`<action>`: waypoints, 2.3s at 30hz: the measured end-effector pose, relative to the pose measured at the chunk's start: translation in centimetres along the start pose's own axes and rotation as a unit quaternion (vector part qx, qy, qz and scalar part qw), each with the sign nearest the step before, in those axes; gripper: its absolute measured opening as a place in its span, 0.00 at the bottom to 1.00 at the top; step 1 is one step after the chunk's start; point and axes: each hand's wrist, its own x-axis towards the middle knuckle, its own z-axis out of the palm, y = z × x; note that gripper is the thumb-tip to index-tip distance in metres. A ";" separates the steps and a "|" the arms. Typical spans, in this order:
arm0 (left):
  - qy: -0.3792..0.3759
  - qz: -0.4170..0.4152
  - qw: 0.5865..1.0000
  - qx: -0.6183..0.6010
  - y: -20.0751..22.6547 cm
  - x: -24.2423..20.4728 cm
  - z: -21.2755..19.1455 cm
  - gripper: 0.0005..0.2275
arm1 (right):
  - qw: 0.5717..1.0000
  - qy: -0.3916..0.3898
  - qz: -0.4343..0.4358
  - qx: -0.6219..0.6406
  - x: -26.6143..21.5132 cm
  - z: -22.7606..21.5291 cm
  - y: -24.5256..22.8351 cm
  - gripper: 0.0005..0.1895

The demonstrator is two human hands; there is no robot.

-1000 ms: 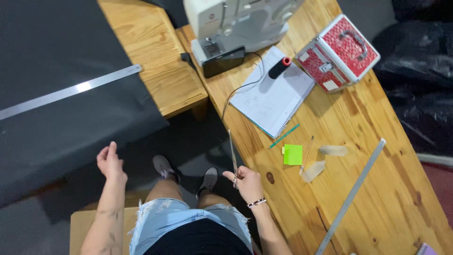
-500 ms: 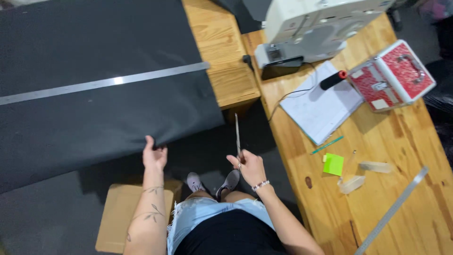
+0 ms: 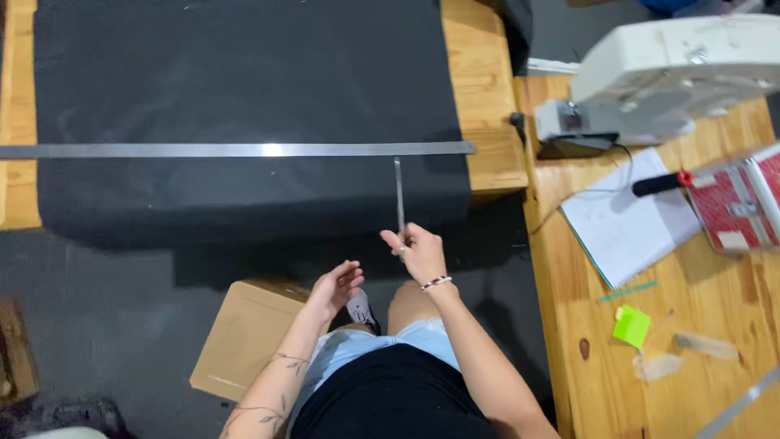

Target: The person measures a large piece of black fabric on a wooden table using a metal ruler and a yellow pencil. They then use scissors to cut the fabric along the marked lines, separating a section of the material.

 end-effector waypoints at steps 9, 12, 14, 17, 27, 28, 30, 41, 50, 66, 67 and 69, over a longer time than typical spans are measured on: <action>0.076 0.103 0.992 -0.020 9.9 -3.1 -3.0 0.18 | 0.994 -0.007 0.090 -0.057 8.8 -0.5 -0.3 0.24; 0.117 0.162 0.980 -0.022 11.9 -3.3 -3.5 0.15 | 0.997 -0.011 0.044 -0.054 12.8 -0.1 -2.1 0.25; 0.156 0.194 0.969 -0.007 12.5 -3.3 -3.8 0.15 | 0.996 -0.034 0.057 -0.064 14.9 0.5 -3.7 0.25; 0.181 0.227 0.957 -0.021 14.3 -3.6 -4.0 0.13 | 0.993 -0.065 0.039 -0.090 18.4 2.8 -5.0 0.26; 0.264 0.326 0.902 -0.102 22.1 -8.6 -16.4 0.13 | 0.977 -0.152 -0.010 -0.152 26.5 16.5 -14.3 0.25; 0.283 0.339 0.892 -0.093 23.8 -9.6 -18.5 0.12 | 0.979 -0.150 -0.019 -0.139 26.8 18.6 -16.1 0.25; 0.298 0.350 0.884 -0.082 27.6 -12.2 -23.1 0.11 | 0.981 -0.143 -0.026 -0.125 27.4 23.8 -19.6 0.25; 0.318 0.254 0.900 0.158 55.9 -23.1 -64.3 0.11 | 0.993 0.080 0.033 0.075 33.5 63.1 -38.1 0.26; 0.228 0.322 0.888 0.237 75.5 -18.5 -70.3 0.09 | 0.965 0.206 0.155 0.036 35.3 70.9 -43.3 0.27; -0.243 0.298 0.692 0.610 92.5 -6.4 -54.4 0.09 | 0.907 0.290 0.299 0.056 36.5 76.8 -51.8 0.27; -0.222 0.238 0.744 0.583 93.9 -6.2 -55.3 0.10 | 0.905 0.291 0.302 0.069 36.6 77.7 -53.7 0.24; -0.212 0.176 0.782 0.559 95.3 -3.7 -57.5 0.11 | 0.898 0.305 0.307 0.083 36.9 79.5 -55.0 0.22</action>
